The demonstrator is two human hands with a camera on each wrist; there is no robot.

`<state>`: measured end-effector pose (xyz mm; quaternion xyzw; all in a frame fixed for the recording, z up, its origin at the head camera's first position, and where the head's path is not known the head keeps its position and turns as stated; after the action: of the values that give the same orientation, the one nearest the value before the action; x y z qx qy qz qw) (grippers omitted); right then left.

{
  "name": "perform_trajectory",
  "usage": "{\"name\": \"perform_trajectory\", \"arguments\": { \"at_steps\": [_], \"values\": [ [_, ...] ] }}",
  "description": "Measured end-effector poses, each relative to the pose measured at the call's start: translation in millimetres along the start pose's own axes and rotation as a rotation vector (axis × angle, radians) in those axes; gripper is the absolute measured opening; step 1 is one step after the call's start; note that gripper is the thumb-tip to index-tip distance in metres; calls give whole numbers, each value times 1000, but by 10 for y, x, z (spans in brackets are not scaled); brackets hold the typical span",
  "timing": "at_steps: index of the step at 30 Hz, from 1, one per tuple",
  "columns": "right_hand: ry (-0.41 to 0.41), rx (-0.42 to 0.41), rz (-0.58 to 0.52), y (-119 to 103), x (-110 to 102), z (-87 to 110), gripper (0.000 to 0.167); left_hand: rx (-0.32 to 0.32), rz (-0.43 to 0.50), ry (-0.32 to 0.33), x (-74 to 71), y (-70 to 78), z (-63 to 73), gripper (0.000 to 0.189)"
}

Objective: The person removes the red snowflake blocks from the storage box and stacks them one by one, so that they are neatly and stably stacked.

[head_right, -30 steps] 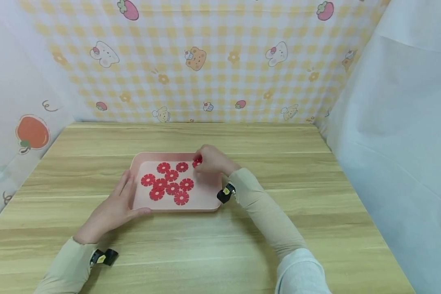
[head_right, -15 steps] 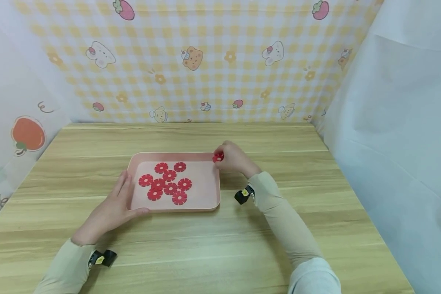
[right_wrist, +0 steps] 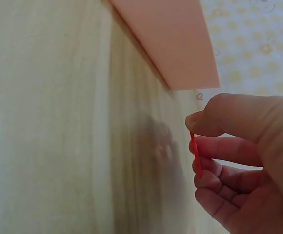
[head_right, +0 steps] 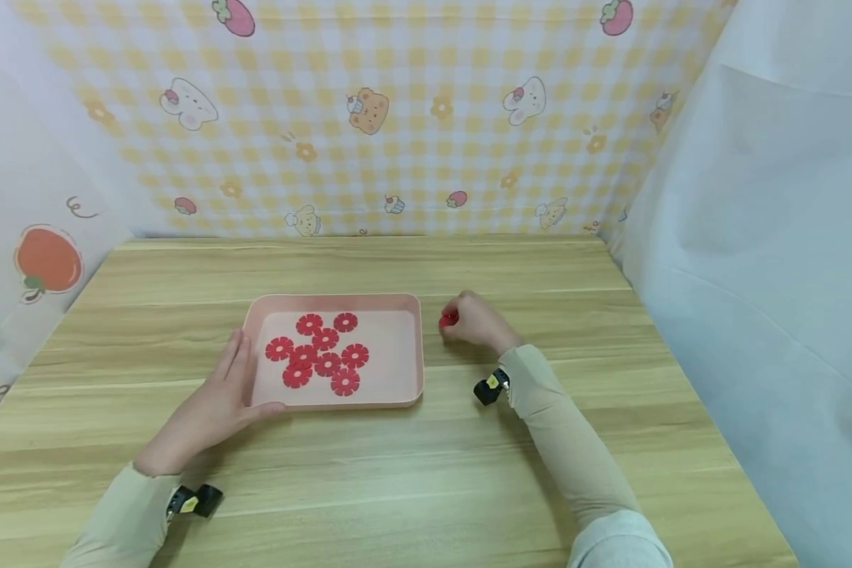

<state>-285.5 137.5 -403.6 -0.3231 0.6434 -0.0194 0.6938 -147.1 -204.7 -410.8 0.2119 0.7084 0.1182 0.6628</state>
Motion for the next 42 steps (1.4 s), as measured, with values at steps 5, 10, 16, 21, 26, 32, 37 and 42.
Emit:
{"name": "perform_trajectory", "arguments": {
  "at_steps": [5,10,16,21,26,32,37,42],
  "values": [
    [5,-8,13,31,57,7,7,13,-13,14,-9,16,1,128],
    [19,20,33,37,64,27,15,4,-10,11,-4,8,1,130],
    [16,57,57,16,48,29,23,-2,-9,7,-9,9,2,129],
    [12,67,83,14,43,24,28,4,-5,16,-13,14,-12,130],
    [11,74,98,25,40,24,27,17,-4,16,1,21,-28,131],
    [-6,94,96,38,55,30,26,13,-6,10,21,23,-31,132],
    [-16,101,53,22,40,32,21,11,-8,16,24,19,-31,132],
    [-14,109,-44,-34,-13,21,25,1,-9,10,24,5,-29,132]
  ]
}}
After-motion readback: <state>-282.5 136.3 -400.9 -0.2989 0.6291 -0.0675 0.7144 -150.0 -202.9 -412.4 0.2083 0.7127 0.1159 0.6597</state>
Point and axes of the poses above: each hand's wrist, its own z-axis away from the middle knuckle, its own x-axis out of the palm, y = z × x, the point moved 6 cm from there along -z, towards the middle knuckle, and after that the axes turned 9 degrees about y, right-handed, at the moved point
